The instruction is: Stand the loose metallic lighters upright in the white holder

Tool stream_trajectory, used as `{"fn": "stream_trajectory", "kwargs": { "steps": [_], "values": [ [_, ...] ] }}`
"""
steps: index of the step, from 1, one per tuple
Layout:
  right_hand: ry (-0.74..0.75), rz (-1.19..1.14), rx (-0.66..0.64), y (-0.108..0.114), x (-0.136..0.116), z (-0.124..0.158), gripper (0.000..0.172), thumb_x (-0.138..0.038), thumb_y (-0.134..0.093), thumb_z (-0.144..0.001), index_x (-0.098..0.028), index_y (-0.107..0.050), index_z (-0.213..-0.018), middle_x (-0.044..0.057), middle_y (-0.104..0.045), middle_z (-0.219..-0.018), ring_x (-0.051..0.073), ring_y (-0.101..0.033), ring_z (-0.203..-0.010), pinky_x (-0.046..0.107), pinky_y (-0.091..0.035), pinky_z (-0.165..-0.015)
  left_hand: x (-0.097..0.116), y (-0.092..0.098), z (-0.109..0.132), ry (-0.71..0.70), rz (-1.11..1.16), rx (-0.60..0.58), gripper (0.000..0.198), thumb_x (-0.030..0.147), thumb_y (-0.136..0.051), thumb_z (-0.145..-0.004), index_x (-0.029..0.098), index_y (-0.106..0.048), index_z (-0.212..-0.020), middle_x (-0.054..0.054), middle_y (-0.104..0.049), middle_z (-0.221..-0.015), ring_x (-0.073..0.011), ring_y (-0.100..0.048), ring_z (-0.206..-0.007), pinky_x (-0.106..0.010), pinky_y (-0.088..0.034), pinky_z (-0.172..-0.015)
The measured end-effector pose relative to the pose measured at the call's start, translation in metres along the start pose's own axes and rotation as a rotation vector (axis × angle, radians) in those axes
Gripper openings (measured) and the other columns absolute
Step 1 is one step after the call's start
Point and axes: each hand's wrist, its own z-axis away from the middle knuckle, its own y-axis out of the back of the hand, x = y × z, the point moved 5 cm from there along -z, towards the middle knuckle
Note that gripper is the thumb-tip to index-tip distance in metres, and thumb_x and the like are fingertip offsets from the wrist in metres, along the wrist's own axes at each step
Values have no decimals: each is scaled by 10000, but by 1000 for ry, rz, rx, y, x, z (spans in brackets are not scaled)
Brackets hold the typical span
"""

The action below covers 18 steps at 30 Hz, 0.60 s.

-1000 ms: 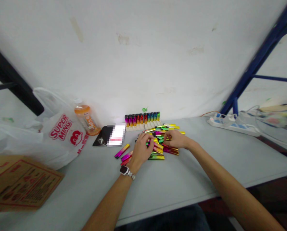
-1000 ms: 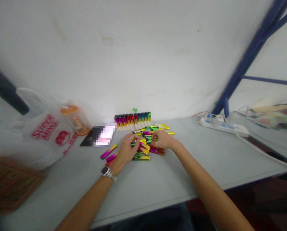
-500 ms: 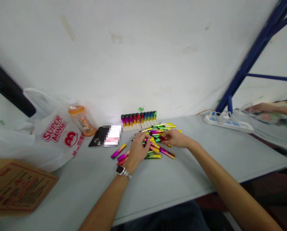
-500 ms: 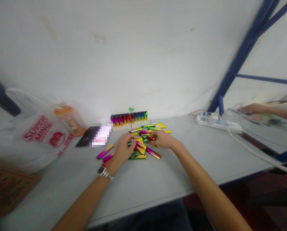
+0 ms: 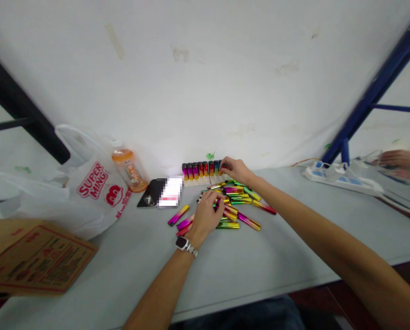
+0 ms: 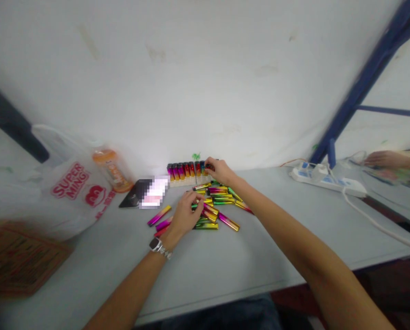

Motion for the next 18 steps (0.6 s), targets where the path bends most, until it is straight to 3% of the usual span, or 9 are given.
{"fn": "stream_trajectory", "kwargs": {
  "steps": [6, 13, 18],
  "values": [
    [46, 92, -64, -18, 15, -25, 191, -150, -641, -800, -162, -712, -977, 25, -721, -784, 154, -634, -695, 260, -468, -709, 1, -1, 2, -4, 23, -15, 109, 161, -503, -896, 200, -601, -869, -38, -637, -930, -208, -565, -982, -361, -450, -898],
    [61, 108, -128, -27, 13, -28, 236, -160, -620, -822, -177, -756, -1014, 24, -754, -835, 163, -657, -716, 259, -475, -732, 1, -1, 3, 0, 24, -25, 112, 161, -497, -892, 201, -598, -864, -41, -629, -928, -211, -560, -974, -362, -453, -885],
    [75, 144, -73, -25, 9, -30, 246, -194, -588, -856, -178, -755, -1036, 64, -743, -926, 175, -650, -758, 285, -483, -764, 1, -1, 3, 5, 27, -18, 121, 174, -487, -907, 200, -598, -866, -44, -632, -927, -209, -559, -972, -369, -451, -895]
  ]
}}
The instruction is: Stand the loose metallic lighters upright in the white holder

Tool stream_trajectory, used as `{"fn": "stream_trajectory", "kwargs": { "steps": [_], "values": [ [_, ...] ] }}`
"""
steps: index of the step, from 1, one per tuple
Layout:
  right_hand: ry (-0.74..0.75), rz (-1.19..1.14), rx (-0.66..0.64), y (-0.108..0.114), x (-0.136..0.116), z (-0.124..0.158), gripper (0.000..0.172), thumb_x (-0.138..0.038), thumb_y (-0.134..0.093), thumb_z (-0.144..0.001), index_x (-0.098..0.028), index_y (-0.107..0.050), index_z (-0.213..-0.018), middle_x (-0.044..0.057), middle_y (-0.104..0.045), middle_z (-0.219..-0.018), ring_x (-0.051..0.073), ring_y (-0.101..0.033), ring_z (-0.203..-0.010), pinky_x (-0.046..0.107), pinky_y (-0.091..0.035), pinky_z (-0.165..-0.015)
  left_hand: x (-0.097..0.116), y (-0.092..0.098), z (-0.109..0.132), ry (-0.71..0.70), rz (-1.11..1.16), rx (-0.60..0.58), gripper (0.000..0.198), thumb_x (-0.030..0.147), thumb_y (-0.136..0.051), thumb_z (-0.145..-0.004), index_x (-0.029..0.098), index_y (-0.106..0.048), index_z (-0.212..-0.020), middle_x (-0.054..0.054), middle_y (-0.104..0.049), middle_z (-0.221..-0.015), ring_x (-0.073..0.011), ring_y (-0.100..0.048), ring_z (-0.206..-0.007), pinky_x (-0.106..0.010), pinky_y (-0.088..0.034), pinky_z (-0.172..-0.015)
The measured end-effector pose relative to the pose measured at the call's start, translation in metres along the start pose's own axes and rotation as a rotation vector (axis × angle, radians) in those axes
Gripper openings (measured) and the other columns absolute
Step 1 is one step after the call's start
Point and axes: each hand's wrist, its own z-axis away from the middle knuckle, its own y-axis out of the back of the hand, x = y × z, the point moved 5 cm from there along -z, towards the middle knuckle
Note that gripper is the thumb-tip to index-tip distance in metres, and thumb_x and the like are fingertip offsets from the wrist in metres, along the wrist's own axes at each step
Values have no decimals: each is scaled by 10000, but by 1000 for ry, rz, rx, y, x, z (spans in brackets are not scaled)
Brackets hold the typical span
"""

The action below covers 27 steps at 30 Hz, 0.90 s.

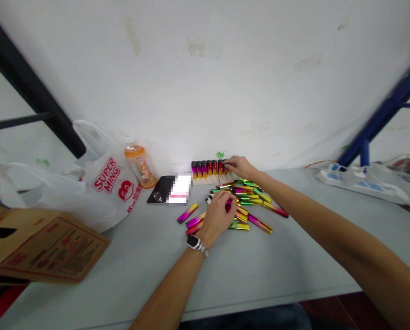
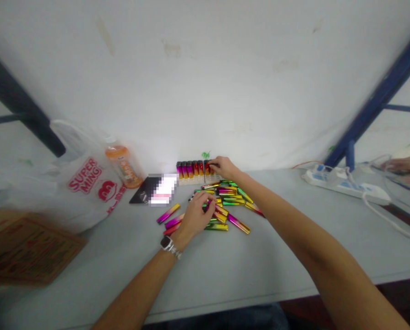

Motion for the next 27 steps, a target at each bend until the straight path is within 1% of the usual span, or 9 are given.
{"fn": "stream_trajectory", "kwargs": {
  "steps": [3, 6, 8, 10, 13, 15, 19, 24, 27],
  "values": [
    [-80, -35, 99, 1, 2, 2, 223, -165, -623, -819, -153, -726, -1016, 71, -726, -923, 160, -635, -733, 276, -486, -737, 0, 0, 0, 4, 4, 2, 152, 207, -471, -930, 199, -593, -839, -42, -629, -909, -203, -560, -950, -364, -450, -886],
    [-178, -79, 200, 0, 4, 7, 153, -204, -650, -806, -152, -686, -945, 36, -703, -798, 154, -619, -682, 263, -478, -675, 0, 1, 0, 8, 1, 2, 166, 222, -472, -933, 199, -587, -815, -39, -623, -897, -198, -556, -934, -351, -449, -868],
    [-188, -62, 255, -1, 4, 9, 94, -225, -638, -817, -162, -671, -878, 25, -682, -745, 158, -611, -676, 266, -474, -671, 0, 1, 0, 7, -3, 6, 157, 219, -481, -927, 199, -587, -813, -37, -619, -894, -195, -553, -928, -347, -447, -863],
    [-166, -29, 281, -2, 3, 10, 78, -218, -612, -831, -169, -667, -855, 30, -677, -755, 161, -611, -698, 273, -477, -696, 0, 1, 0, 5, -8, 9, 153, 219, -485, -924, 198, -589, -815, -37, -618, -895, -195, -549, -928, -348, -446, -861],
    [-138, 34, 271, -6, 1, 13, 131, -199, -583, -845, -166, -678, -928, 51, -684, -848, 174, -617, -761, 299, -489, -765, 0, 2, 0, 9, -12, 10, 155, 218, -483, -924, 196, -593, -817, -38, -618, -899, -197, -546, -934, -352, -448, -866],
    [-127, 90, 258, -9, -1, 17, 186, -201, -562, -863, -167, -682, -1000, 74, -683, -953, 191, -617, -825, 330, -489, -824, 0, 2, 0, 14, -12, 10, 152, 214, -489, -920, 197, -595, -813, -37, -618, -903, -198, -547, -937, -354, -450, -873],
    [-93, 170, 274, -14, -5, 27, 295, -226, -523, -892, -184, -680, -1138, 109, -610, -1121, 222, -590, -970, 350, -481, -896, -1, 2, 2, 8, -27, 13, 148, 212, -489, -920, 199, -595, -818, -39, -618, -905, -199, -553, -941, -358, -453, -878],
    [-87, 208, 271, -16, -13, 34, 407, -229, -515, -881, -161, -628, -1266, 126, -518, -1064, 245, -558, -981, 374, -470, -926, 3, 3, 1, -3, -49, 13, 150, 212, -473, -927, 199, -584, -827, -47, -620, -927, -202, -562, -955, -363, -458, -885],
    [-93, 148, 277, -12, -29, 42, 475, -268, -545, -870, -150, -553, -1330, 129, -488, -1087, 251, -551, -987, 394, -464, -934, 3, 18, 0, 12, -42, 25, 112, 179, -482, -906, 195, -590, -881, -50, -620, -946, -199, -564, -962, -347, -465, -871]
  ]
}}
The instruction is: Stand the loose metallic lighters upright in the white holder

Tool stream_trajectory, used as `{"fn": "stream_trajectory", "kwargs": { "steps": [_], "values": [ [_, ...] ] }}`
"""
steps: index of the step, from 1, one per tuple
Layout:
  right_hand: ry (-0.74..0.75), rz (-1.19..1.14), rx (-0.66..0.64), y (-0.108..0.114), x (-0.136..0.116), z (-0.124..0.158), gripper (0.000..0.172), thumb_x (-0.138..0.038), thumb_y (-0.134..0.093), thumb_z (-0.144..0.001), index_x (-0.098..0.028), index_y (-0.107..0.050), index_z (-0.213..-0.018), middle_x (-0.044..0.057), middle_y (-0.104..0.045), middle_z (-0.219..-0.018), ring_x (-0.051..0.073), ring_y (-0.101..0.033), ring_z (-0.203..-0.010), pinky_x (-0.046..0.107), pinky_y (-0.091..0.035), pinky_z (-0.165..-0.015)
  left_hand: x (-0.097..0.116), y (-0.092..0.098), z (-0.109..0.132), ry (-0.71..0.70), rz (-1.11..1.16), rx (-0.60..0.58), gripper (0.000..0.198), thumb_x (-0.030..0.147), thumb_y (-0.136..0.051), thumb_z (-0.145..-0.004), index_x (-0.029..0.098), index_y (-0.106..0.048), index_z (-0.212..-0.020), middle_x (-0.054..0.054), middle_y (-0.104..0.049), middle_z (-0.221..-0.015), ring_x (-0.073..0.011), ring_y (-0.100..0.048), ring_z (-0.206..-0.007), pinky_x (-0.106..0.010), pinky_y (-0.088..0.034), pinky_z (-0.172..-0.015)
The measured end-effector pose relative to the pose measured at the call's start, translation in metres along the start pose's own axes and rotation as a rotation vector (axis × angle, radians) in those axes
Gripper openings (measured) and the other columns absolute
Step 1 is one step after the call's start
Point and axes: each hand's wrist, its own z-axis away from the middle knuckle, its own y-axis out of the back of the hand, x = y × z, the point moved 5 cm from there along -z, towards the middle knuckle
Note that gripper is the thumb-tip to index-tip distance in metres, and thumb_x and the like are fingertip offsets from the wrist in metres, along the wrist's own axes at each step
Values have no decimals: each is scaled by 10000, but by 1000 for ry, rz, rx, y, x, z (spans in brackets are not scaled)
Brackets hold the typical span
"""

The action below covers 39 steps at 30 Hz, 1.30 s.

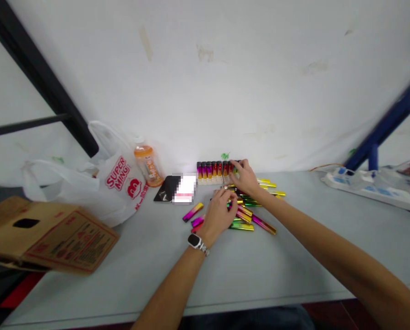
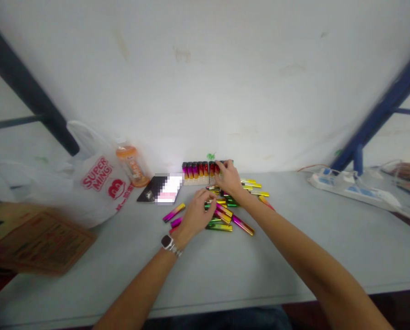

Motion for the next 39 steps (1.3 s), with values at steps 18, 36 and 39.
{"fn": "stream_trajectory", "kwargs": {
  "steps": [18, 36, 39],
  "values": [
    [86, -265, -137, 10, -80, 45, 104, -277, -587, -869, -211, -654, -914, 64, -530, -959, 216, -559, -935, 361, -457, -890, -30, 57, 50, -28, -440, -332, 63, 252, -640, -846, 197, -610, -840, -50, -591, -904, -223, -548, -892, -360, -429, -818],
    [-111, -452, -52, 34, -60, 56, 301, -409, -448, -964, -211, -626, -823, 26, -565, -785, 181, -541, -747, 310, -433, -715, -25, 47, -4, 55, -223, -228, 283, 439, -405, -978, 209, -552, -902, -12, -572, -713, -172, -555, -618, -265, -384, -577],
    [-212, -511, -63, 39, -53, 59, 327, -459, -373, -988, -221, -583, -912, -3, -568, -729, 171, -527, -675, 289, -409, -634, -18, 36, -26, 17, 46, -181, 281, 432, -436, -967, 200, -581, -903, -7, -605, -738, -160, -569, -666, -262, -412, -612]
  ]
}}
